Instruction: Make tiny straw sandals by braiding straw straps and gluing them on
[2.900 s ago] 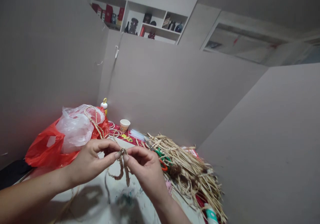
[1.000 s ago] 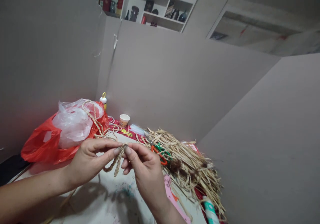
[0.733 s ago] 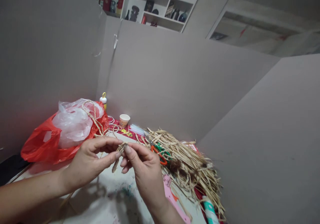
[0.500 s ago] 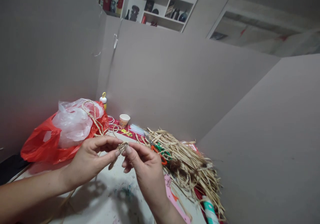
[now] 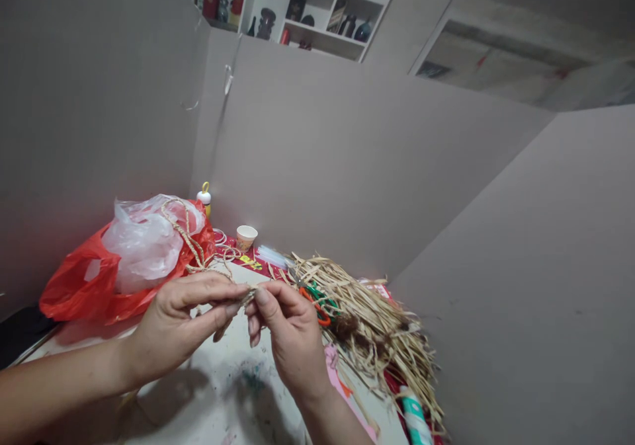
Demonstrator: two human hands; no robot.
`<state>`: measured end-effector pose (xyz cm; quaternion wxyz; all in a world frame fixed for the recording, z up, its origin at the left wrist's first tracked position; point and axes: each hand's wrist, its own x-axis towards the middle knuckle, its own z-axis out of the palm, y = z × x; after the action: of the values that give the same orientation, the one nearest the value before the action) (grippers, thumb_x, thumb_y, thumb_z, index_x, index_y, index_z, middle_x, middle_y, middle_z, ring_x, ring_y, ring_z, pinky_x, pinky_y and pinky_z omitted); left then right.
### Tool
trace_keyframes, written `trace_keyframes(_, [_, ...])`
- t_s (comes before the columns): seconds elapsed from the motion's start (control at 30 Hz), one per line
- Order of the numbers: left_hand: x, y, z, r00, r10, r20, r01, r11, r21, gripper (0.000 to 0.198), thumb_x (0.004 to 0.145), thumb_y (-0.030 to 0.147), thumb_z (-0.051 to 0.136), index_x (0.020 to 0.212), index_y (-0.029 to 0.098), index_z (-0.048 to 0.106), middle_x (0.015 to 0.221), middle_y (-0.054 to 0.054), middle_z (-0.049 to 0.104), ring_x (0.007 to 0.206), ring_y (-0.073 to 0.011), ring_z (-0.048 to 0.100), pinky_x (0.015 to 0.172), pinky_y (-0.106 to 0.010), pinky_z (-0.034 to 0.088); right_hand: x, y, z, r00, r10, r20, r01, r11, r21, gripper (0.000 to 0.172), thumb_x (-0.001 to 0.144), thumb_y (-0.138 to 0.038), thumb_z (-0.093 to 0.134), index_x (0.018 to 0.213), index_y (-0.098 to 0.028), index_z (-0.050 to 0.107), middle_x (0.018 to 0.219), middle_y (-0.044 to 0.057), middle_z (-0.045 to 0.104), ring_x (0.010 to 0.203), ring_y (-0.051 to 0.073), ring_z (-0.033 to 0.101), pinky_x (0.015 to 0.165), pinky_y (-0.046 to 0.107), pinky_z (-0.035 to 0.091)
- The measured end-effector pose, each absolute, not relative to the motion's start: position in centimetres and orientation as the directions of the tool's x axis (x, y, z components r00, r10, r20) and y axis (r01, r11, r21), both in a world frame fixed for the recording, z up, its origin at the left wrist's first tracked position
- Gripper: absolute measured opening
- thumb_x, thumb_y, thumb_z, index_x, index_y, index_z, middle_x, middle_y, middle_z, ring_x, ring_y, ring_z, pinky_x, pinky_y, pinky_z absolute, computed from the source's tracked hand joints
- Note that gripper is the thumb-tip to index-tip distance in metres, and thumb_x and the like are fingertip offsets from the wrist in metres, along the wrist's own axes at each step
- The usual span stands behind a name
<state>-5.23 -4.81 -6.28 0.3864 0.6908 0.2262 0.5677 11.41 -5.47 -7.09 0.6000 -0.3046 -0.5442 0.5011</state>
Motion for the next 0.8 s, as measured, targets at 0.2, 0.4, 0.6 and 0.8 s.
trace_keyframes(0.2, [-5.0, -5.4, -6.3, 0.201, 0.644, 0.739, -0.108, -0.735, 0.670, 0.030, 0.078, 0.007, 0.067, 0.104, 0.021, 0.075, 0.085, -0.006, 0.068, 0.077, -0.0135, 0.064, 0.066, -0.023, 0.056, 11.1, -6.0, -7.7, -0.004, 0.907, 0.422, -0.230, 0.410, -0.883, 0.012, 0.091, -0.030, 0.064, 0.089, -0.022, 0.072, 0.068, -0.003, 0.063, 0.051, 0.007, 0.054, 0.048, 0.018, 0.046])
trace_keyframes(0.4, [-4.7, -5.6, -7.0, 0.098, 0.548, 0.831, 0.027, -0.836, 0.548, 0.033, 0.080, 0.006, 0.066, 0.108, 0.022, 0.073, 0.096, -0.008, 0.063, 0.091, -0.0165, 0.060, 0.076, -0.027, 0.056, 10.5, -6.5, -8.2, 0.041, 0.905, 0.423, -0.198, 0.423, -0.885, 0.013, 0.092, -0.031, 0.062, 0.088, -0.022, 0.070, 0.062, -0.004, 0.057, 0.048, 0.007, 0.047, 0.047, 0.019, 0.040])
trace_keyframes(0.6, [-4.7, -5.4, -6.9, 0.090, 0.609, 0.788, -0.002, -0.791, 0.612, 0.024, 0.082, 0.009, 0.066, 0.100, 0.023, 0.075, 0.099, -0.009, 0.067, 0.105, -0.0204, 0.058, 0.080, -0.030, 0.057, 10.7, -6.3, -8.7, 0.038, 0.877, 0.480, -0.115, 0.481, -0.869, 0.012, 0.094, -0.030, 0.059, 0.091, -0.025, 0.069, 0.064, -0.004, 0.050, 0.055, 0.010, 0.042, 0.051, 0.023, 0.035])
trace_keyframes(0.8, [-4.8, -5.6, -6.9, 0.127, 0.776, 0.618, -0.109, -0.608, 0.786, 0.029, 0.078, 0.005, 0.065, 0.094, 0.025, 0.077, 0.106, -0.008, 0.066, 0.117, -0.0215, 0.054, 0.072, -0.021, 0.056, 10.9, -5.7, -8.1, -0.031, 0.798, 0.602, 0.017, 0.603, -0.798, 0.022, 0.096, -0.026, 0.055, 0.076, -0.024, 0.064, 0.071, -0.002, 0.047, 0.064, 0.013, 0.044, 0.058, 0.027, 0.036])
